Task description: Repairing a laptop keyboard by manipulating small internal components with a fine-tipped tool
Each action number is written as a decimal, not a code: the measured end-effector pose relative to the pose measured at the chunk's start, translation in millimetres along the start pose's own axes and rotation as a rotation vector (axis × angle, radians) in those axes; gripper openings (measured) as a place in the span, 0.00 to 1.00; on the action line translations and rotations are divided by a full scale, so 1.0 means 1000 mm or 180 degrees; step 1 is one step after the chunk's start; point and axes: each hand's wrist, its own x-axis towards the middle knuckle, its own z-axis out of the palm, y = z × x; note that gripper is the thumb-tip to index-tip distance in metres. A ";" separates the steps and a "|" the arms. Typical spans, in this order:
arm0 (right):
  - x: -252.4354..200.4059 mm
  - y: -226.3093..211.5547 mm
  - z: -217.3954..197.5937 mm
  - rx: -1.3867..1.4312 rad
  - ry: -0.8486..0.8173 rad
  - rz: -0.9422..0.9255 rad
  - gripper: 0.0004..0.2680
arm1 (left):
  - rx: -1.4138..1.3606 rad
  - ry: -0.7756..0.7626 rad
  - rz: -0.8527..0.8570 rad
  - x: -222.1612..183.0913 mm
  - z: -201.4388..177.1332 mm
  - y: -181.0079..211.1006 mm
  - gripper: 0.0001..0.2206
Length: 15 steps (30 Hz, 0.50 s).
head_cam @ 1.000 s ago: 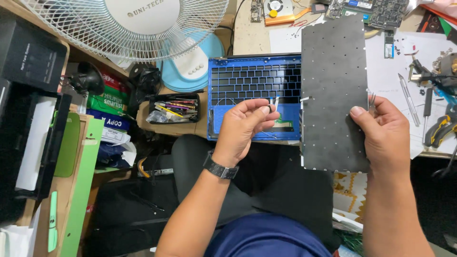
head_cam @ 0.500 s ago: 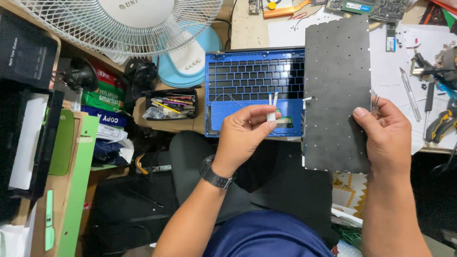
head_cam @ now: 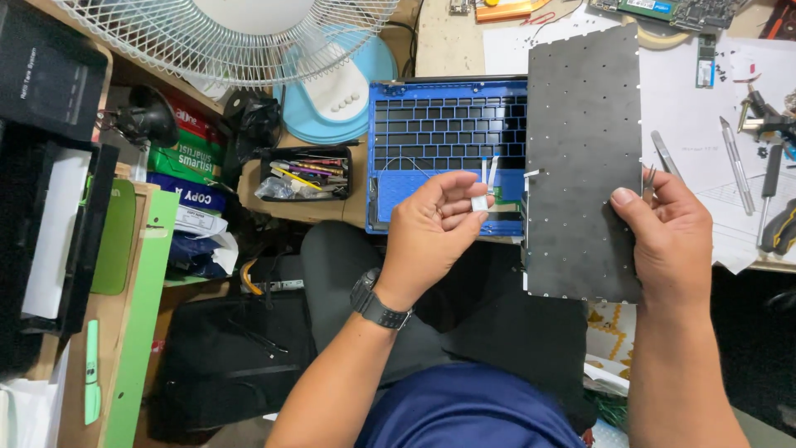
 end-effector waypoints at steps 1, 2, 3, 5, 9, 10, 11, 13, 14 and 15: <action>0.000 0.002 -0.001 0.0000 0.0003 0.0005 0.09 | 0.0000 -0.0003 -0.0005 -0.001 0.000 0.000 0.18; 0.000 0.003 -0.002 -0.0004 -0.0004 -0.0012 0.09 | 0.0035 -0.0009 -0.0004 -0.001 -0.001 0.001 0.19; 0.001 0.005 -0.003 -0.0009 -0.0011 -0.0029 0.09 | 0.0070 -0.0015 -0.0003 -0.001 -0.001 0.002 0.19; -0.001 0.003 -0.003 -0.0032 0.0018 0.0018 0.08 | 0.0060 -0.0015 -0.0025 -0.001 0.000 0.003 0.19; 0.000 0.006 -0.004 0.0008 0.0009 0.0055 0.09 | 0.0035 -0.0035 -0.0002 -0.001 0.001 0.002 0.19; 0.001 0.007 -0.004 0.0011 0.0008 0.0055 0.09 | 0.0038 -0.0035 -0.0002 -0.001 0.001 0.002 0.19; 0.001 0.008 -0.005 0.0002 0.0009 0.0050 0.09 | 0.0018 -0.0055 0.0009 0.000 0.002 0.002 0.18; 0.003 0.011 -0.006 -0.0005 0.0013 0.0046 0.09 | 0.0000 -0.0080 0.0018 0.000 0.001 -0.005 0.18; 0.004 0.013 -0.007 -0.0011 -0.0011 -0.0006 0.09 | -0.0167 -0.0132 0.0035 0.001 0.001 -0.012 0.19; 0.005 0.015 -0.008 -0.0017 -0.0034 -0.0058 0.09 | -0.0335 -0.0183 0.0052 0.002 0.001 -0.019 0.20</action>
